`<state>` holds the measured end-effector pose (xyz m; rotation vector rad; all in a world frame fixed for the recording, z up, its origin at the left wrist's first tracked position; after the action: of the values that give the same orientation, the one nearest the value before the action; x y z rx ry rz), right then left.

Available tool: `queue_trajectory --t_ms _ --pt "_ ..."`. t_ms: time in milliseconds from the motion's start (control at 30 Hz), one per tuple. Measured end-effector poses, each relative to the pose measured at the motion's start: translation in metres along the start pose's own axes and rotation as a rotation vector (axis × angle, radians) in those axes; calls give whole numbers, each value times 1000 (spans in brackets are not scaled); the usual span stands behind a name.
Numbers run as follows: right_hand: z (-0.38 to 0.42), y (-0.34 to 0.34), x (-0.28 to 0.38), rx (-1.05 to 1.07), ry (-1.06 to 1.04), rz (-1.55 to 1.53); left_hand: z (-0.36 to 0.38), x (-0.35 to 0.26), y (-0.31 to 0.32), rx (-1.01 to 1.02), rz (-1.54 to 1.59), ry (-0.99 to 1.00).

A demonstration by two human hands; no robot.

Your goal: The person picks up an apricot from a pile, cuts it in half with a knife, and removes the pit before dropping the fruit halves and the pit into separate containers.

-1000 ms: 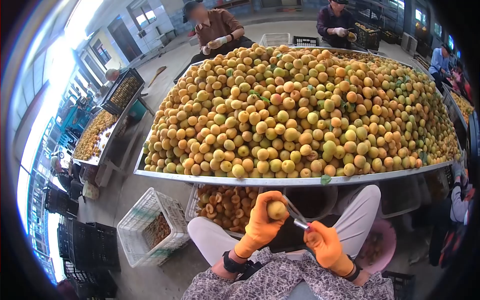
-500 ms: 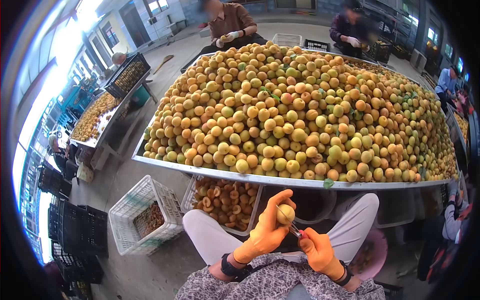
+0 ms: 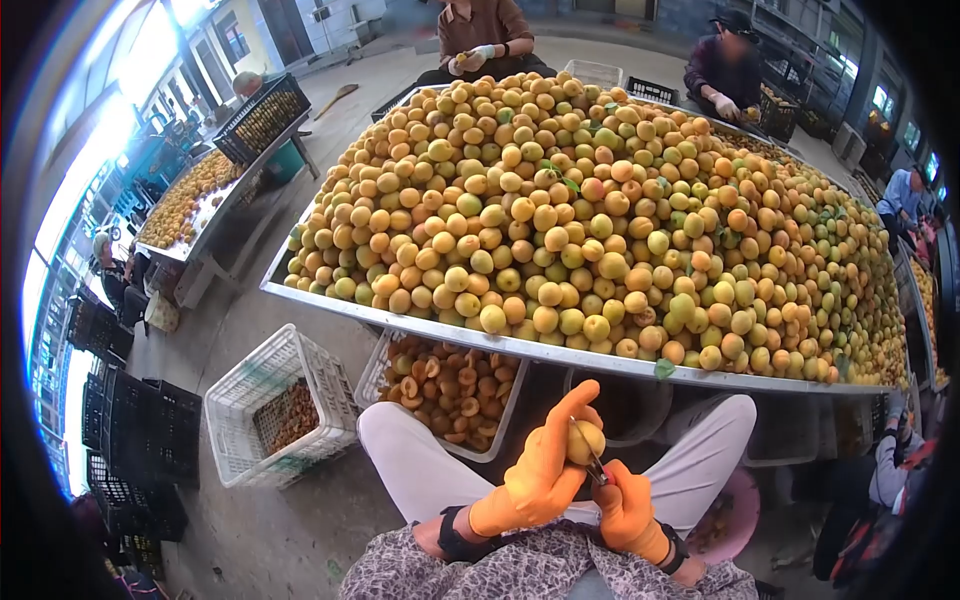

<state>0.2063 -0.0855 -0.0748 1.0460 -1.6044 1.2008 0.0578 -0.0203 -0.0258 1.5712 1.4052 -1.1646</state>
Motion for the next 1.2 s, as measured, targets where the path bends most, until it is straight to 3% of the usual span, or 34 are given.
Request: queue_trajectory --t_ms 100,133,200,233,333,400,467,500,600,633,700,733,833,867,933,967,1067,1133,1200 --pt "3 6 -8 -59 -64 -62 -5 -5 0 153 308 -269" --pt "3 5 -12 -89 -84 -93 -5 0 2 185 548 -184" --pt "-2 0 -8 -98 -204 -144 -1 -1 8 190 747 -397" --pt "-1 -2 -15 -87 -219 -117 -2 -2 6 185 751 -389" --pt "-4 -3 -17 -92 -261 -106 4 2 2 260 760 -717" --pt "-11 -3 -1 -108 -280 -121 -4 -3 -2 191 753 -691" --pt "-20 -3 20 34 -118 -185 -27 -12 -14 324 273 -186" --pt "-10 -3 10 -33 -126 -128 -28 -26 -16 255 -24 103" --pt "-5 -2 -8 -23 -97 -162 -31 -24 -16 303 -182 262" --pt "-7 3 -4 -91 -207 -192 -31 -24 -14 307 -181 269" --pt "-4 0 -16 -91 -252 -205 -25 -19 -7 305 330 -79" --pt "-2 -1 -18 -86 -291 -220 -15 -22 2 253 655 -444" --pt "-16 1 2 -159 -356 -230 -3 -9 8 277 733 -643" --pt "-17 1 1 -161 -357 -223 -6 -10 6 274 736 -639" --pt "-20 -2 7 -138 -289 -256 -21 -23 -6 323 302 -139" --pt "-19 -5 -4 -57 -250 -233 -28 -29 -11 334 88 7" --pt "-21 -5 -8 24 -186 -204 -42 -39 -20 352 -325 264" --pt "-19 -4 -14 40 -175 -222 -44 -33 -19 390 -315 251" --pt "-19 0 -11 -5 -217 -259 -40 -24 -10 435 358 -212"
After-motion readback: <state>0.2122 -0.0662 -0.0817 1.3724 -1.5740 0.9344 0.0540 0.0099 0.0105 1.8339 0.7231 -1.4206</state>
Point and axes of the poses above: each hand's wrist, its own z-axis away from the middle knuckle, its own y-axis out of the palm, x = y × z, the point moved 3 cm from there along -z, towards the middle knuckle, and after that the axes turned 15 degrees about -x, right-handed, at the moved point
